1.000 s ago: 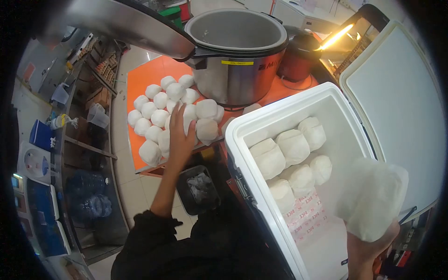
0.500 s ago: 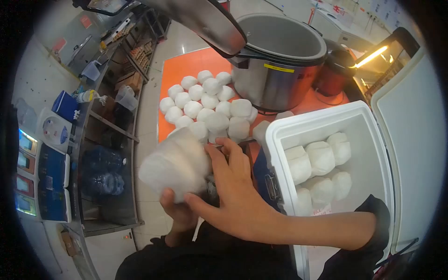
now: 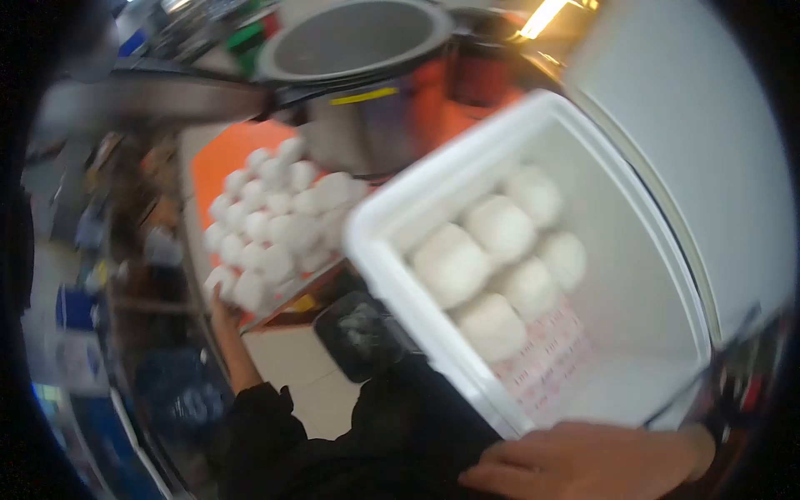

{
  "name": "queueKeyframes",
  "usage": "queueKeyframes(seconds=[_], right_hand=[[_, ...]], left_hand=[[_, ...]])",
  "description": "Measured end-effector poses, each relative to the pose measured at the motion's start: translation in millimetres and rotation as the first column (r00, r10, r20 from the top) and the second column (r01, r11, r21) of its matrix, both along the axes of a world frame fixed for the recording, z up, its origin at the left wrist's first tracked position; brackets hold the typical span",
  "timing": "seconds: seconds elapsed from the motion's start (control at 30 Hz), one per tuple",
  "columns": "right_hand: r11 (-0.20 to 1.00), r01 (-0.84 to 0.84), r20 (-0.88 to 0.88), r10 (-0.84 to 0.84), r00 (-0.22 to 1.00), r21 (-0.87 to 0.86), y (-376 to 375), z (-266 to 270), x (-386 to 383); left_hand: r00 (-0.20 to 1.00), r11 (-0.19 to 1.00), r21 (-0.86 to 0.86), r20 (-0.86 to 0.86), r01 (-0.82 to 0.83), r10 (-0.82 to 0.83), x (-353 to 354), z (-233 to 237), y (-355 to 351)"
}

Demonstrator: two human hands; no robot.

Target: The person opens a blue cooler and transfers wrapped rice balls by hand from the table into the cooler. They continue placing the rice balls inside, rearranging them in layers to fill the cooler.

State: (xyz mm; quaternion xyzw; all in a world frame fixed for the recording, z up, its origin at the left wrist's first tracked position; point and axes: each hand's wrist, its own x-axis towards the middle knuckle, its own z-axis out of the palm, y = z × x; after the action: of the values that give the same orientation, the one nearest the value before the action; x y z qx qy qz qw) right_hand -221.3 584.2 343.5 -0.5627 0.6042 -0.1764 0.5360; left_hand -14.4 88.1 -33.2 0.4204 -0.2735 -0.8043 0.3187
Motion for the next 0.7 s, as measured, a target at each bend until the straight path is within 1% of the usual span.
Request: queueKeyframes(seconds=[0.03,0.07,0.1,0.13,0.17,0.2,0.23,0.27,0.3,0.33,0.37,0.4,0.43,0.47,0.5,0.53,0.57,0.6,0.63,0.7], right_hand=[[0.999,0.053,-0.119,-0.053,0.991,-0.002,11,2,-4],[0.996,0.090,-0.234,-0.088,0.968,-0.005,23,4,-6],[0.987,0.159,-0.296,-0.162,0.941,-0.035,33,3,-8],[0.962,0.255,-0.338,-0.274,0.900,-0.100,46,-5,-13],[0.924,0.346,-0.370,-0.383,0.846,-0.164,61,-19,-18],[0.886,0.454,-0.363,-0.454,0.814,-0.091,69,-28,-26],[0.834,0.551,-0.359,-0.520,0.775,-0.020,78,-38,-37],[0.761,0.648,-0.381,-0.591,0.711,0.031,84,-53,-51],[0.678,0.731,-0.403,-0.649,0.645,0.079,88,-71,-62],[0.509,0.849,-0.344,-0.779,0.524,0.141,87,-88,-68],[0.324,0.923,-0.292,-0.880,0.375,0.208,85,-106,-71],[0.141,0.955,-0.134,-0.974,0.180,0.259,82,-126,-71],[-0.032,0.941,0.014,-0.999,-0.039,0.336,75,-142,-71],[-0.081,0.953,-0.008,-0.997,-0.083,0.291,65,-149,-67],[-0.129,0.961,-0.027,-0.992,-0.126,0.246,55,-156,-61],[-0.140,0.959,-0.027,-0.990,-0.138,0.248,47,-161,-56],[-0.079,0.987,-0.132,-0.989,-0.061,0.141,40,-166,-51],[-0.005,0.999,-0.245,-0.969,0.005,0.044,34,-172,-48],[-0.017,0.999,-0.247,-0.969,-0.004,0.051,28,-180,-46],[-0.055,0.998,-0.263,-0.963,-0.061,-0.030,18,-194,-43]], left_hand=[[0.973,0.979,-0.099,-0.125,0.180,-0.192,-6,6,6],[0.984,0.975,-0.131,0.030,0.178,-0.176,-12,8,5],[0.974,0.968,-0.108,0.041,0.226,-0.223,-8,-4,-5],[0.972,0.970,-0.087,0.069,0.228,-0.223,-10,3,0],[0.974,0.974,-0.084,0.107,0.211,-0.201,-9,-2,-4],[0.940,0.950,-0.126,0.230,0.287,-0.253,-7,-1,-3],[0.925,0.951,-0.158,0.320,0.267,-0.207,-10,10,10],[0.876,0.913,-0.228,0.431,0.339,-0.218,6,-12,-12],[0.789,0.923,-0.193,0.592,0.334,-0.162,23,-39,-40],[0.823,0.932,-0.249,0.561,0.265,-0.084,36,-65,-60],[0.744,0.960,-0.226,0.667,0.162,0.032,33,-51,-51],[0.630,0.950,-0.259,0.771,0.172,0.096,31,-40,-44],[0.552,0.924,-0.365,0.797,0.115,0.246,34,-59,-63],[0.462,0.879,-0.472,0.795,0.066,0.392,38,-82,-84],[0.467,0.878,-0.472,0.795,0.077,0.386,24,-63,-65],[0.301,0.685,-0.685,0.726,0.247,0.618,14,-45,-41],[0.175,0.432,-0.784,0.550,0.446,0.816,-10,-3,4],[0.320,0.240,-0.854,0.412,0.462,0.853,-33,34,45],[0.461,0.041,-0.894,0.268,0.445,0.846,-56,71,86],[0.745,-0.081,-0.967,0.131,0.242,0.654,-104,135,165]])
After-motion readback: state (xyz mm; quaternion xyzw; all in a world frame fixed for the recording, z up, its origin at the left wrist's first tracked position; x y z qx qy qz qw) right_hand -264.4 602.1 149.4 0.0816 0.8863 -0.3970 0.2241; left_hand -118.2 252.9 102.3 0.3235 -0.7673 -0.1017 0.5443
